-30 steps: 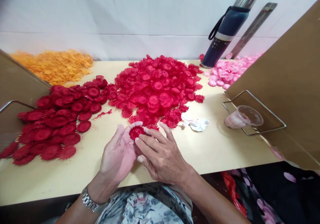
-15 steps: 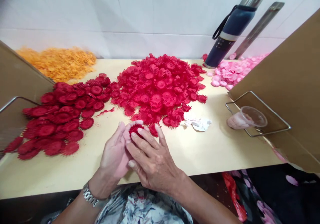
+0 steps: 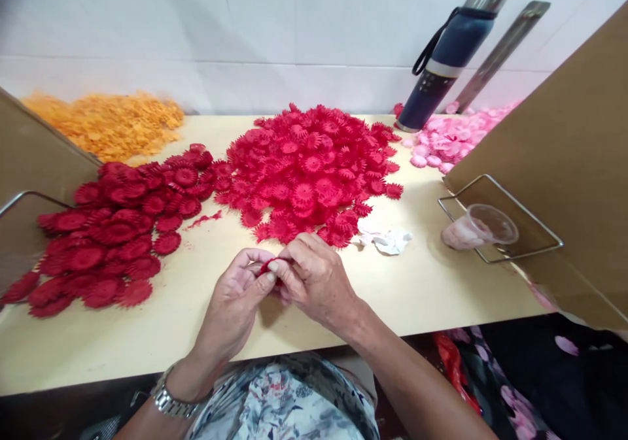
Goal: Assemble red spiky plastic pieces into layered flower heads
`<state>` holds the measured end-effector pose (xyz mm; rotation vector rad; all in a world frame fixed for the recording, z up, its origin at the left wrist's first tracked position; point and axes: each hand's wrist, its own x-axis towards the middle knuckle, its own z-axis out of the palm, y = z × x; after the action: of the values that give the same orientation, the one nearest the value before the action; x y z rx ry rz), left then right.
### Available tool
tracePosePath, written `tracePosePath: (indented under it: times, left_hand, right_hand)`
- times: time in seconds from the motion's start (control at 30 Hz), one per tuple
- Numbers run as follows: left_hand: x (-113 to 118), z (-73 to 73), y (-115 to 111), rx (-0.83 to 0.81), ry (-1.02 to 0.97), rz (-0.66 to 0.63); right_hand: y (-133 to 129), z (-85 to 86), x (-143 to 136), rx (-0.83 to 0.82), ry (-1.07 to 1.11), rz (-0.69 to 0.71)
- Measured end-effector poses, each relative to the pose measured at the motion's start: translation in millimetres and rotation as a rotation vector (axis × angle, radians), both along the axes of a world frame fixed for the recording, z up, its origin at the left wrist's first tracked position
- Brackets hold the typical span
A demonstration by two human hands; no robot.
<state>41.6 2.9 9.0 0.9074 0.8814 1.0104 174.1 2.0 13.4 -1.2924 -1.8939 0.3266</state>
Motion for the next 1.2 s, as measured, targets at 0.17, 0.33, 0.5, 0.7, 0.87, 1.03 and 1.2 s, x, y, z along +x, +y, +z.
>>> tracePosePath:
  times: [0.17, 0.33, 0.5, 0.7, 0.87, 1.03, 1.2]
  left_hand:
    - [-4, -5.9, 1, 0.03, 0.057, 0.092]
    - [-7, -1.3, 6, -0.065, -0.029, 0.058]
    - [-9, -0.1, 11, -0.161, -0.087, -0.02]
    - [-16, 6.0, 17, 0.114, 0.353, -0.061]
    - [-13, 7.1, 11, 0.086, 0.323, -0.06]
    - [-3, -6.2, -7, 0.018, 0.189, -0.031]
    - [-2, -8.8, -3, -0.15, -0.007, 0.043]
  right_hand:
    - [-3, -1.2, 0, -0.055, 0.042, 0.006]
    - [-6, -2.3, -7, -0.375, 0.538, 0.185]
    - [-2, -9.7, -9, -0.476, 0.686, 0.213]
    - [4, -4.4, 9, -0.186, -0.011, 0.17]
    - [5, -0.8, 7, -0.07, -0.084, 0.146]
    - [3, -3.3, -5, -0.005, 0.025, -0.041]
    - [-3, -9.1, -13, -0.198, 0.325, -0.003]
